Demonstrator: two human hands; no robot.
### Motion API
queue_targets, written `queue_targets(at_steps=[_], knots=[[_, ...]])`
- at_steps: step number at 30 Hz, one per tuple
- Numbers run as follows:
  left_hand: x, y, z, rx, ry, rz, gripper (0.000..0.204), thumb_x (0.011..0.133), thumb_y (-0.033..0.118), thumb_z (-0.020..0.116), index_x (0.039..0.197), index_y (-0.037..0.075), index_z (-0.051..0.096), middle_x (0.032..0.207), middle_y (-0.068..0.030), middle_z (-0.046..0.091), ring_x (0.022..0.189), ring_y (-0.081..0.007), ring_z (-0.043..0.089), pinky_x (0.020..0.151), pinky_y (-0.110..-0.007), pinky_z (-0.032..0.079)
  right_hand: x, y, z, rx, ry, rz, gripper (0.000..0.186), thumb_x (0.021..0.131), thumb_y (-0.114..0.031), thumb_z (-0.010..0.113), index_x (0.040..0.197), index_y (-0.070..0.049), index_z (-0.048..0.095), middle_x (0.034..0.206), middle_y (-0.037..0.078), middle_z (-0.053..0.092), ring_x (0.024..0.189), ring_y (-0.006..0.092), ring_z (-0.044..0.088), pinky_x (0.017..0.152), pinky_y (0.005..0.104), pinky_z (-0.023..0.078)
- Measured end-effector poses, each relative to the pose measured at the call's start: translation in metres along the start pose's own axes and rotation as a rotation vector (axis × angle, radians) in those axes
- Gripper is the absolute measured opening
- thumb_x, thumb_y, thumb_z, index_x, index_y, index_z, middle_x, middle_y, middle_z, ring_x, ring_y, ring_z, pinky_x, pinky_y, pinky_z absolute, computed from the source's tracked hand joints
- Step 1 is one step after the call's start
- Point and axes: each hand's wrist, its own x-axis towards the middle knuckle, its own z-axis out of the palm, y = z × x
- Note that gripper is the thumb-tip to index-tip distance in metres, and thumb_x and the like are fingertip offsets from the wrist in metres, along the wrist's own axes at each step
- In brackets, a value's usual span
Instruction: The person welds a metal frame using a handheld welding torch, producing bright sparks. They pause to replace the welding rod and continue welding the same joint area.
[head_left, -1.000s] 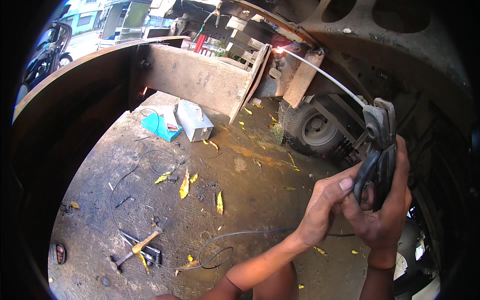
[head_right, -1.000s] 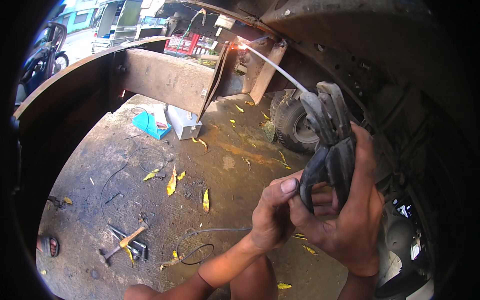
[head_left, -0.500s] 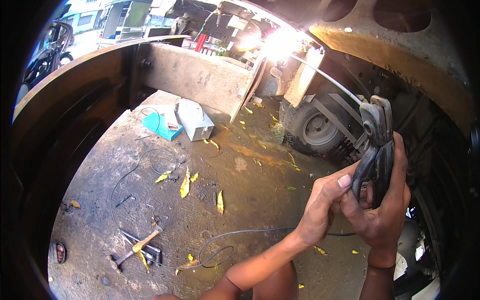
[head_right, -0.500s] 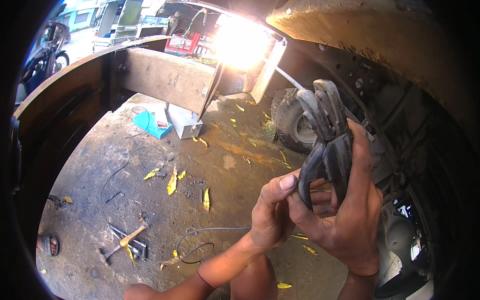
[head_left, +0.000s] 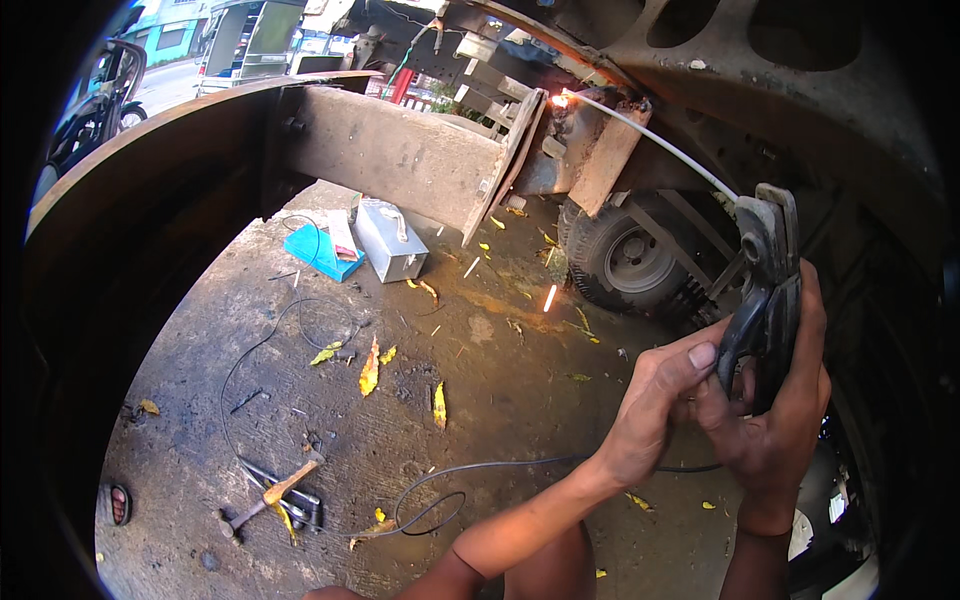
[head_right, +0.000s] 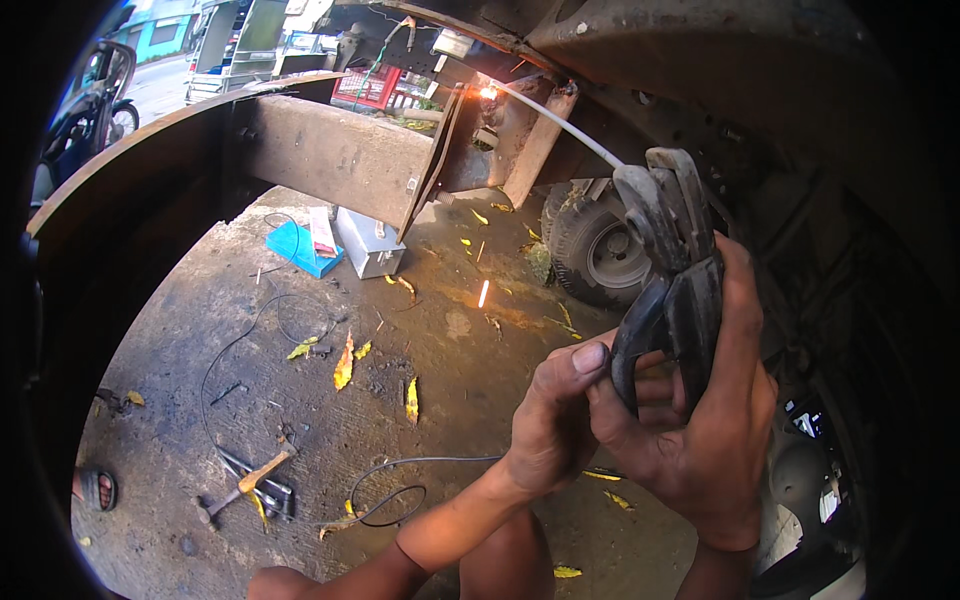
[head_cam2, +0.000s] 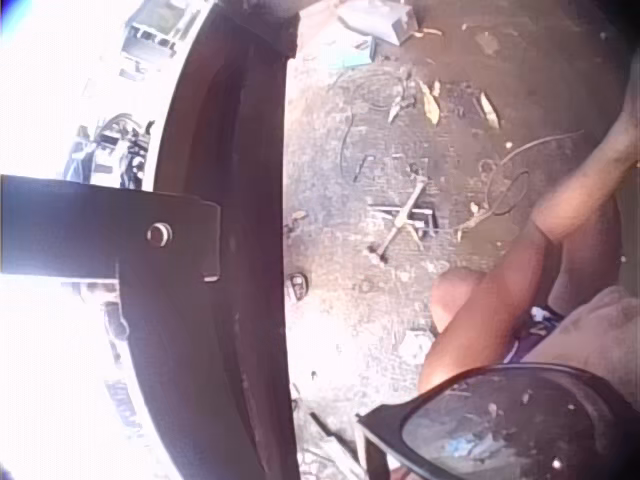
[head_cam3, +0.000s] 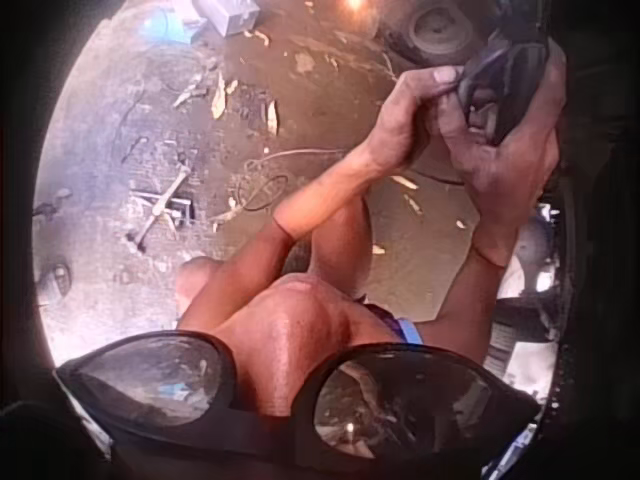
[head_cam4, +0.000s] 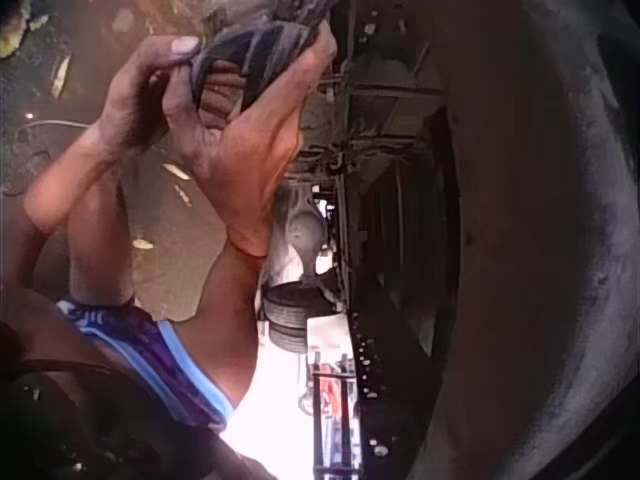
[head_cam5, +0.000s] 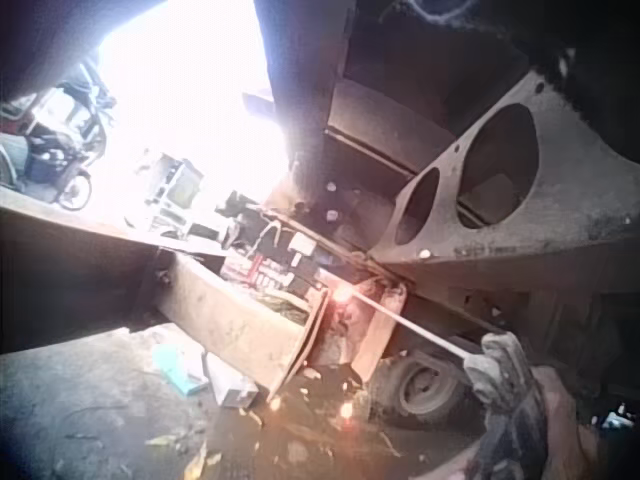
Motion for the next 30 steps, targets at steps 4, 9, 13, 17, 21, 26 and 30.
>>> queue_targets(at_steps=[4,9,13,17,21,26,30], knots=[[-0.001,0.0,-0.007,-0.04,-0.048,-0.071,0.069,0.095,0.042,0.046,0.139,-0.01,0.04,0.13,-0.023,0.054,0.11,-0.0335,0.061,0.097,-0.045,0.05,0.0,-0.002,-0.001,0.022,-0.003,0.049,0.084,0.076,-0.022,0.076,0.143,0.004,0.032,0.094,0.014,0.068,0.08,0.0257,0.072,0.071,0.0356,0.059],[-0.001,0.0,-0.006,-0.042,-0.017,-0.079,0.068,0.096,0.044,0.046,0.139,-0.008,0.042,0.132,-0.0223,0.054,0.11,-0.0335,0.062,0.096,-0.046,0.05,-0.002,-0.006,0.0,0.105,-0.012,0.267,0.089,0.078,-0.045,0.071,0.144,0.005,0.036,0.116,0.023,0.063,0.101,0.0321,0.068,0.086,0.0391,0.052],[-0.001,0.004,0.007,-0.072,0.05,-0.043,0.058,0.097,0.042,0.045,0.13,-0.005,0.053,0.107,-0.0104,0.06,0.092,-0.0165,0.06,0.081,-0.03,0.05,-0.001,-0.005,-0.001,0.067,-0.008,0.235,0.088,0.078,-0.045,0.071,0.143,0.004,0.037,0.118,0.023,0.062,0.102,0.032,0.067,0.087,0.0394,0.051],[-0.001,0.005,0.009,-0.086,0.073,-0.011,0.055,0.099,0.041,0.044,0.127,-0.004,0.057,0.095,-0.0049,0.063,0.083,-0.008,0.059,0.073,-0.022,0.051,0.0,-0.005,-0.001,0.065,-0.028,0.254,0.09,0.078,-0.048,0.071,0.144,0.004,0.037,0.12,0.024,0.06,0.103,0.0325,0.066,0.088,0.0395,0.051],[0.0,0.004,0.007,-0.073,0.069,-0.003,0.056,0.099,0.042,0.045,0.128,-0.004,0.057,0.094,-0.0049,0.064,0.082,-0.008,0.059,0.072,-0.021,0.05,0.0,-0.001,0.0,0.066,-0.034,0.254,0.095,0.078,-0.056,0.071,0.144,0.003,0.037,0.121,0.024,0.06,0.104,0.0323,0.066,0.088,0.0396,0.051],[0.0,0.002,-0.003,-0.032,0.064,-0.077,0.062,0.097,0.042,0.044,0.133,-0.007,0.05,0.126,-0.0232,0.056,0.105,-0.0322,0.061,0.093,-0.046,0.05,0.0,-0.002,-0.001,0.081,-0.046,0.281,0.101,0.078,-0.064,0.069,0.145,0.003,0.036,0.123,0.024,0.059,0.107,0.0335,0.065,0.088,0.0405,0.051],[0.0,0.003,-0.001,-0.071,0.049,-0.071,0.062,0.096,0.041,0.044,0.134,-0.008,0.049,0.132,-0.0268,0.054,0.11,-0.0377,0.062,0.097,-0.052,0.05,0.0,-0.001,-0.001,0.073,-0.053,0.272,0.1,0.077,-0.063,0.07,0.145,0.003,0.036,0.123,0.025,0.059,0.107,0.0335,0.065,0.088,0.0404,0.051]])
